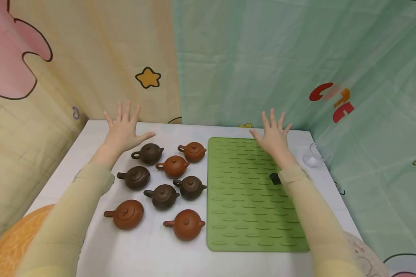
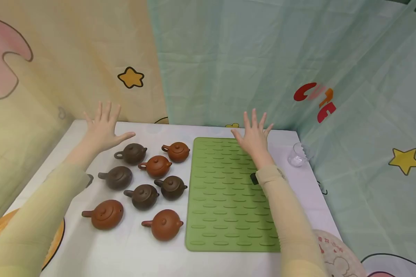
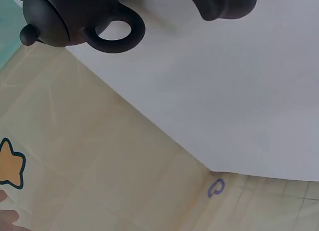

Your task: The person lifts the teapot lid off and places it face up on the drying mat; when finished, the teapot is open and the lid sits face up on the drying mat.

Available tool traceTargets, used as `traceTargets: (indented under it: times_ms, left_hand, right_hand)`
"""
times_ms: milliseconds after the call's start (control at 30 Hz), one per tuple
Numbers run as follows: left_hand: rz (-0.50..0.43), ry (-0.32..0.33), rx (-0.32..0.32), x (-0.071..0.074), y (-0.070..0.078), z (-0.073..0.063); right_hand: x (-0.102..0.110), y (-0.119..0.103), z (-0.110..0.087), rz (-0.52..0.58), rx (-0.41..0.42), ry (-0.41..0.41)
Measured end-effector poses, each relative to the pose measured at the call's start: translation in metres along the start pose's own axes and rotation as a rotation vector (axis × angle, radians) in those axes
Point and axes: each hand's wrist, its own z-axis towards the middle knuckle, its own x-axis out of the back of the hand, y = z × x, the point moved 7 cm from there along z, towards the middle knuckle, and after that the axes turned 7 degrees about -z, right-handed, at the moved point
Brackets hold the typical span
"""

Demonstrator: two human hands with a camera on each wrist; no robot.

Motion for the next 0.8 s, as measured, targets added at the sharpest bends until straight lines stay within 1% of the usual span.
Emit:
traceTargets:
  times_ms: [167,333,467,633,800]
  left_hand:
    - [0.01,0.018,-0.079,0.006,0.013,-0.014]
    - [0.004,0.02,-0.165,0.006,0.028,-0.034]
    - [-0.016,0.019,-0.252,-0.001,0.045,-0.052]
    - [-0.06,0.03,-0.387,-0.013,0.071,-0.075]
    - [-0.108,0.016,-0.52,-0.027,0.095,-0.103]
  right_hand:
    - [0.002,-0.014,-0.019,-0.014,0.089,0.028]
    - [0.003,-0.036,-0.045,-0.006,0.194,0.062]
    - [0.002,-0.058,-0.067,0.013,0.282,0.089]
    - [-0.003,-0.085,-0.093,0.015,0.393,0.118]
    - [-0.014,-0.114,-0.121,0.043,0.514,0.133]
